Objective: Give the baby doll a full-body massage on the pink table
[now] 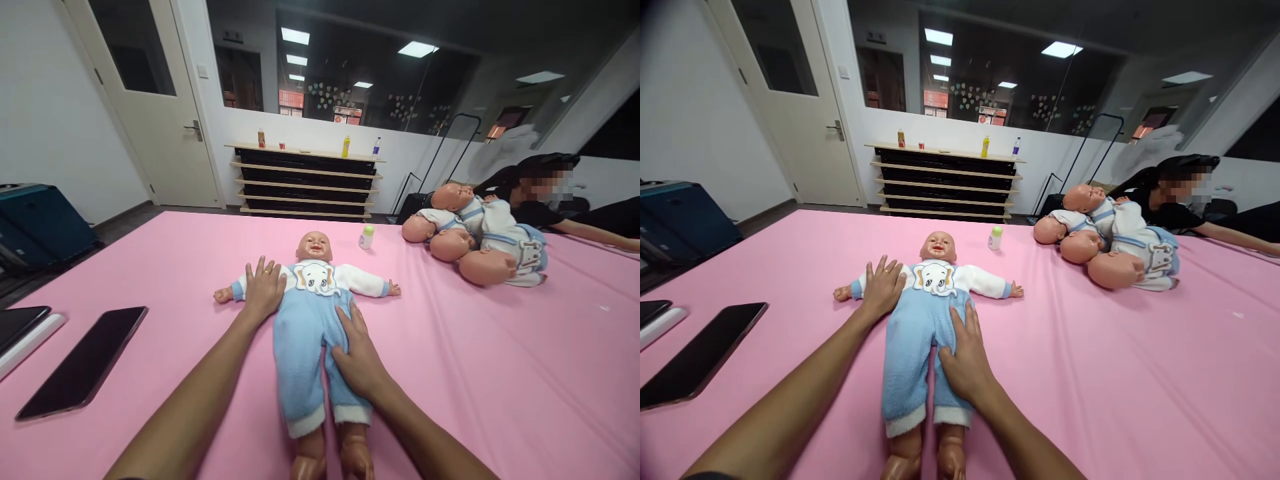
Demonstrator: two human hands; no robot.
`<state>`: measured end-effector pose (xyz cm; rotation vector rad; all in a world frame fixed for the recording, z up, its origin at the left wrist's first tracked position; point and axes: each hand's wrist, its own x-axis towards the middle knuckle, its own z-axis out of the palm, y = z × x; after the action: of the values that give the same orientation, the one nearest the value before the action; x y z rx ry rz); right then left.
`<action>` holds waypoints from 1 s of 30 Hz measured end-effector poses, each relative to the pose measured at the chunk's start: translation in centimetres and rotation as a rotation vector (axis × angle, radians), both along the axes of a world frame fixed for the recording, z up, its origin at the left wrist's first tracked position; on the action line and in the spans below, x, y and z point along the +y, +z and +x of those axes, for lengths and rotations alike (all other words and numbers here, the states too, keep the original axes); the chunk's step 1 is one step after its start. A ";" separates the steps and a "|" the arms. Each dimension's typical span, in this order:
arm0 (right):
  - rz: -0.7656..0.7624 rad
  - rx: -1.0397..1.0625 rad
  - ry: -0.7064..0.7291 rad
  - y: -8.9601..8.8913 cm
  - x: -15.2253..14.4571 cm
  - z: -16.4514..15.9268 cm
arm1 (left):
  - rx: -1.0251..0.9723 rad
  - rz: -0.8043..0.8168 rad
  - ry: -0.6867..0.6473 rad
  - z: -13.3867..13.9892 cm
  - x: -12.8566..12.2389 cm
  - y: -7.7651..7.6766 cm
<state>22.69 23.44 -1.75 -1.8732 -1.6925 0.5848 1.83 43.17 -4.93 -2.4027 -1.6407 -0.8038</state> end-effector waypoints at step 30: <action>0.203 -0.453 -0.050 -2.5 15.5 7.3 | 0.104 -0.094 -0.083 -0.7 2.1 0.1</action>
<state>30.02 38.98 -4.23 -1.9902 -1.8883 -0.0429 1.18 45.22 -4.84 -2.5449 -1.5831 -0.6137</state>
